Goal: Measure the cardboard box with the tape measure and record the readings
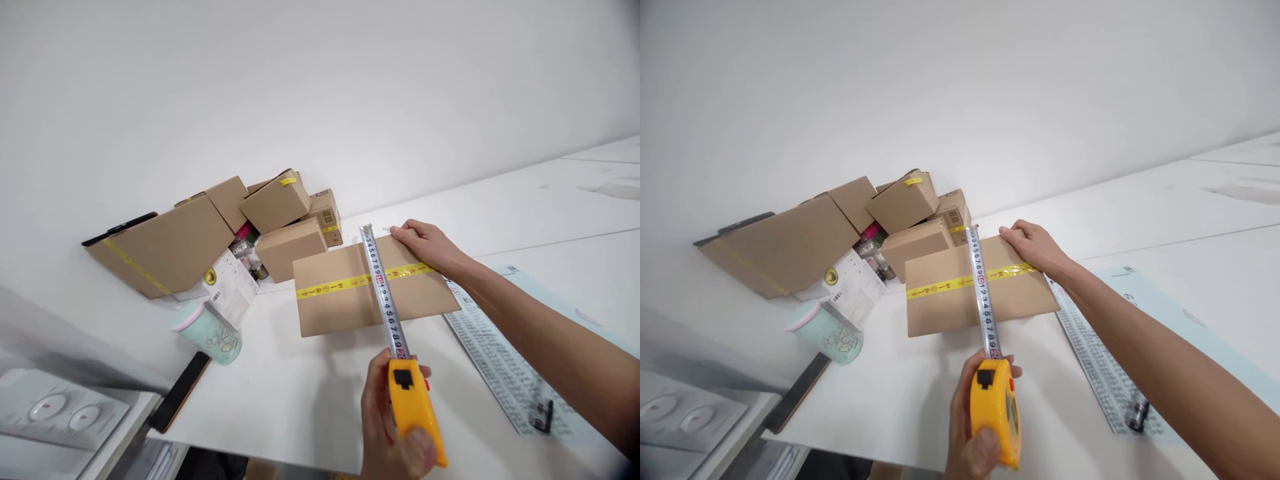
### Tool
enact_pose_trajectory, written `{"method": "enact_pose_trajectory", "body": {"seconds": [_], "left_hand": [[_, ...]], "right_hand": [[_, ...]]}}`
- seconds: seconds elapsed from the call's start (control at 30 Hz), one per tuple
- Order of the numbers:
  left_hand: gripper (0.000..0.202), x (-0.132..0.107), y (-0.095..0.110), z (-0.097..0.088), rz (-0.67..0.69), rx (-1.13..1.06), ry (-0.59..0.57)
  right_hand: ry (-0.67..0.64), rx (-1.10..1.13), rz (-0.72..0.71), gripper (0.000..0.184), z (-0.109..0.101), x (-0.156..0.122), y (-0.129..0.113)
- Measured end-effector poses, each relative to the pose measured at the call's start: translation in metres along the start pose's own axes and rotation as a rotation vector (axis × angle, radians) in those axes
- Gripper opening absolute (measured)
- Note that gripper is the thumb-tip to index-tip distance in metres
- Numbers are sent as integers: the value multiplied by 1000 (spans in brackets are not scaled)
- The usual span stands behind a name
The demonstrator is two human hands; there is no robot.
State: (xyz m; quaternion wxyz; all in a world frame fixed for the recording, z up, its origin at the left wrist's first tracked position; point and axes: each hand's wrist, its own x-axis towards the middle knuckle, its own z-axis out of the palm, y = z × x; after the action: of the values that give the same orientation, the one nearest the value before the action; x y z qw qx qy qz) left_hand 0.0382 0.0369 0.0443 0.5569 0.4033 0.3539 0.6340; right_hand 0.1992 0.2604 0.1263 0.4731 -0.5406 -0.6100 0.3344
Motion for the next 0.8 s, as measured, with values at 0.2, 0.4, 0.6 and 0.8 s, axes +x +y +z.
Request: {"method": "enact_pose_trajectory", "body": {"seconds": [0.2,0.4,0.6,0.8], "left_hand": [[85,-7,-15,13,-53,-12,49],[83,-11,-19,14,-69,1,76],[83,-10,-23,7,-26,-18,37],[86,-9,-35,-6,-41,-77,6]], "right_hand": [[54,-35,-165,36,0,-4,4],[32,-223,-577,33,0,-4,4],[22,-550,-734,47,-2,-7,0],[10,-633,-816,54,-3,-2,4]]}}
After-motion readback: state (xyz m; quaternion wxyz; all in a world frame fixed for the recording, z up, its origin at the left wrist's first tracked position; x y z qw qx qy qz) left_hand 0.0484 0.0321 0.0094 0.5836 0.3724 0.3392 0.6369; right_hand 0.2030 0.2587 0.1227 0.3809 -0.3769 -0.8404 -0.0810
